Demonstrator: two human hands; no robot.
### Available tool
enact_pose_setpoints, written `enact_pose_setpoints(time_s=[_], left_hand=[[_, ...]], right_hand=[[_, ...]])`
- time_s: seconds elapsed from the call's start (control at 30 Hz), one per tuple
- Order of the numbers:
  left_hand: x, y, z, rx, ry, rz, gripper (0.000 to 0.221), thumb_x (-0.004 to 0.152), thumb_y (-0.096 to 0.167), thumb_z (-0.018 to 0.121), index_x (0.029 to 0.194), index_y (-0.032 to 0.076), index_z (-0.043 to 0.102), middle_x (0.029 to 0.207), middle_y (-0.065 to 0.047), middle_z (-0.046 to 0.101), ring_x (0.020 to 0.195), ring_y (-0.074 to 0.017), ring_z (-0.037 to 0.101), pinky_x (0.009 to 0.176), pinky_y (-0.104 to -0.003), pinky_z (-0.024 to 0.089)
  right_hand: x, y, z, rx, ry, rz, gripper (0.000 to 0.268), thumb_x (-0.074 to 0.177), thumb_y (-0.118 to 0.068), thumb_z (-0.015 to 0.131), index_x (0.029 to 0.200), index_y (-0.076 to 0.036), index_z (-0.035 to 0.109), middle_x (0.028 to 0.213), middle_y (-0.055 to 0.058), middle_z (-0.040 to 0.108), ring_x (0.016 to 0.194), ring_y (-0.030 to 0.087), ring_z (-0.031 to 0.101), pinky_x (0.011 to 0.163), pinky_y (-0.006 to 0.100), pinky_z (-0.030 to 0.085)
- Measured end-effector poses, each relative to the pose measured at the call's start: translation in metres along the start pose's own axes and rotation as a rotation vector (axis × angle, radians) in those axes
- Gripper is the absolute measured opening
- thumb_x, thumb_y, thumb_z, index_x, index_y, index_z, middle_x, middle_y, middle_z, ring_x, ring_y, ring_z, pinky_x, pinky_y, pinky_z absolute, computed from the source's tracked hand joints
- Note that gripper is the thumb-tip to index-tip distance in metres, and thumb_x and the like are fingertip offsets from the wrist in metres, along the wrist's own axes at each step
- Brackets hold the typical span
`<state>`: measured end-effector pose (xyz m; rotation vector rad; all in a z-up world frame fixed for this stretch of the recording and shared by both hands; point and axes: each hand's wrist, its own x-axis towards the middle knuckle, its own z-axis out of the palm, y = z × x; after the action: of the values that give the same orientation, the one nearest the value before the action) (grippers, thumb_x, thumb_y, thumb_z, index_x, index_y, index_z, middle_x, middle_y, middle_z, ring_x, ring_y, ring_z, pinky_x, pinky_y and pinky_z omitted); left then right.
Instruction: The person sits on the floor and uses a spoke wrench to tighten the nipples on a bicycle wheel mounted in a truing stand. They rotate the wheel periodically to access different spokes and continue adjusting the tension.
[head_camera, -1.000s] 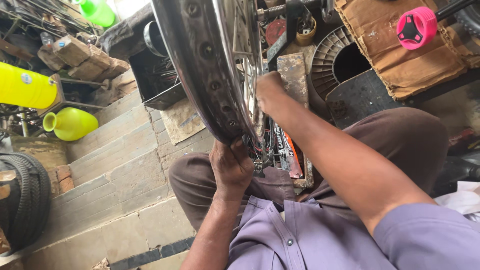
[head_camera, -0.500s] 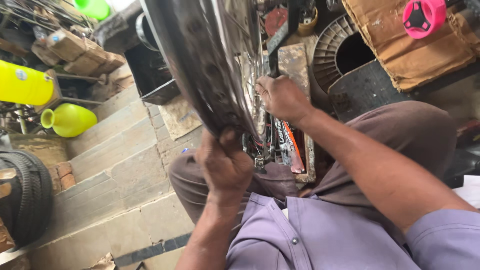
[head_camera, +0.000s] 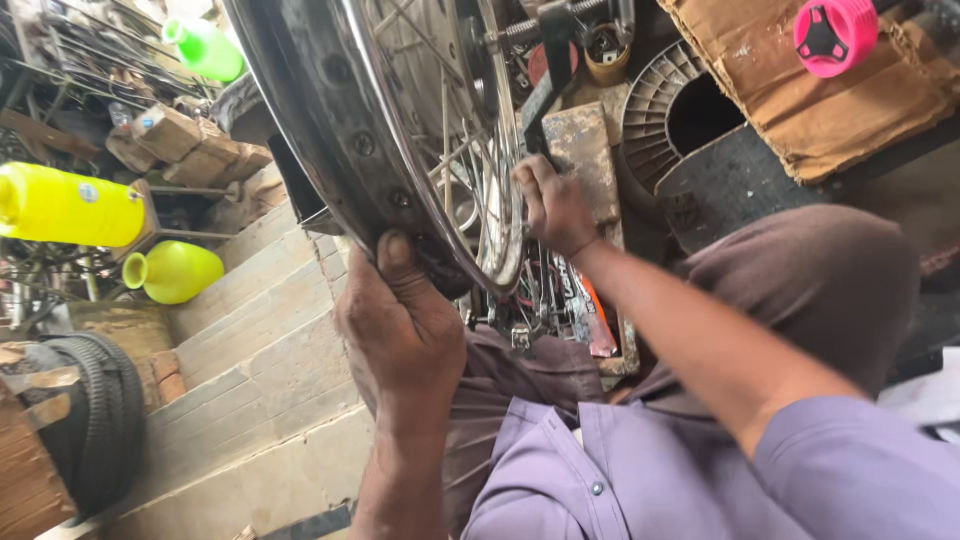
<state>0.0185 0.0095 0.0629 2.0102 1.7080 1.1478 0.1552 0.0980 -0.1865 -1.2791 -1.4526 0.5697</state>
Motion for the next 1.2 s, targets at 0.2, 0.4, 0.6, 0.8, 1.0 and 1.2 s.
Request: enact_pose_setpoints(time_s=[0.2, 0.4, 0.6, 0.8, 1.0, 1.2], left_hand=[[-0.006, -0.014, 0.003, -0.024, 0.023, 0.025, 0.025, 0.116, 0.021, 0.045, 0.111, 0.002, 0.061, 0.080, -0.010, 0.070, 0.065, -0.0229, 0.069, 0.059, -0.037, 0.049], [-0.012, -0.030, 0.014, 0.003, 0.062, 0.047, 0.028, 0.114, 0.020, 0.042, 0.117, 0.000, 0.061, 0.081, -0.011, 0.071, 0.067, -0.0225, 0.072, 0.061, -0.036, 0.052], [-0.041, -0.049, 0.031, -0.096, 0.017, 0.016, 0.026, 0.114, 0.019, 0.043, 0.118, 0.000, 0.060, 0.089, -0.010, 0.074, 0.080, -0.0200, 0.077, 0.071, -0.031, 0.060], [-0.045, -0.063, 0.032, -0.170, -0.006, -0.036, 0.024, 0.113, 0.018, 0.044, 0.118, 0.000, 0.059, 0.092, -0.009, 0.074, 0.083, -0.0175, 0.077, 0.072, -0.031, 0.061], [-0.043, -0.060, 0.033, -0.125, 0.007, 0.005, 0.024, 0.114, 0.018, 0.045, 0.116, 0.000, 0.060, 0.091, -0.010, 0.074, 0.082, -0.0182, 0.077, 0.071, -0.031, 0.059], [-0.053, -0.072, 0.039, -0.115, 0.023, 0.023, 0.021, 0.113, 0.017, 0.046, 0.113, 0.001, 0.061, 0.088, -0.012, 0.071, 0.075, -0.0228, 0.073, 0.067, -0.035, 0.056]], right_hand=[[0.007, -0.005, -0.020, -0.441, -0.279, 0.181, 0.030, 0.107, -0.030, 0.051, 0.119, -0.007, 0.066, 0.078, 0.024, 0.072, 0.072, 0.043, 0.070, 0.067, 0.054, 0.054], [0.026, -0.034, -0.022, -0.678, -0.441, 0.208, 0.021, 0.098, -0.011, 0.052, 0.111, 0.000, 0.065, 0.084, 0.023, 0.074, 0.073, 0.037, 0.074, 0.063, 0.050, 0.058], [0.071, -0.046, -0.043, -0.754, -0.370, 0.058, 0.018, 0.097, -0.019, 0.058, 0.103, -0.010, 0.071, 0.085, 0.018, 0.073, 0.076, 0.037, 0.073, 0.061, 0.053, 0.056], [0.029, -0.047, -0.071, -0.255, -0.722, 0.475, 0.044, 0.097, -0.047, 0.063, 0.093, -0.004, 0.073, 0.083, 0.020, 0.073, 0.079, 0.033, 0.073, 0.078, 0.049, 0.055], [0.002, -0.045, -0.048, -0.396, -0.449, 0.220, 0.033, 0.099, -0.040, 0.063, 0.102, -0.011, 0.080, 0.093, 0.022, 0.067, 0.085, 0.039, 0.066, 0.079, 0.052, 0.050], [0.001, -0.012, -0.010, 0.151, -0.319, 0.786, 0.027, 0.098, -0.014, 0.056, 0.113, -0.005, 0.077, 0.092, 0.021, 0.074, 0.077, 0.032, 0.072, 0.070, 0.042, 0.052]])
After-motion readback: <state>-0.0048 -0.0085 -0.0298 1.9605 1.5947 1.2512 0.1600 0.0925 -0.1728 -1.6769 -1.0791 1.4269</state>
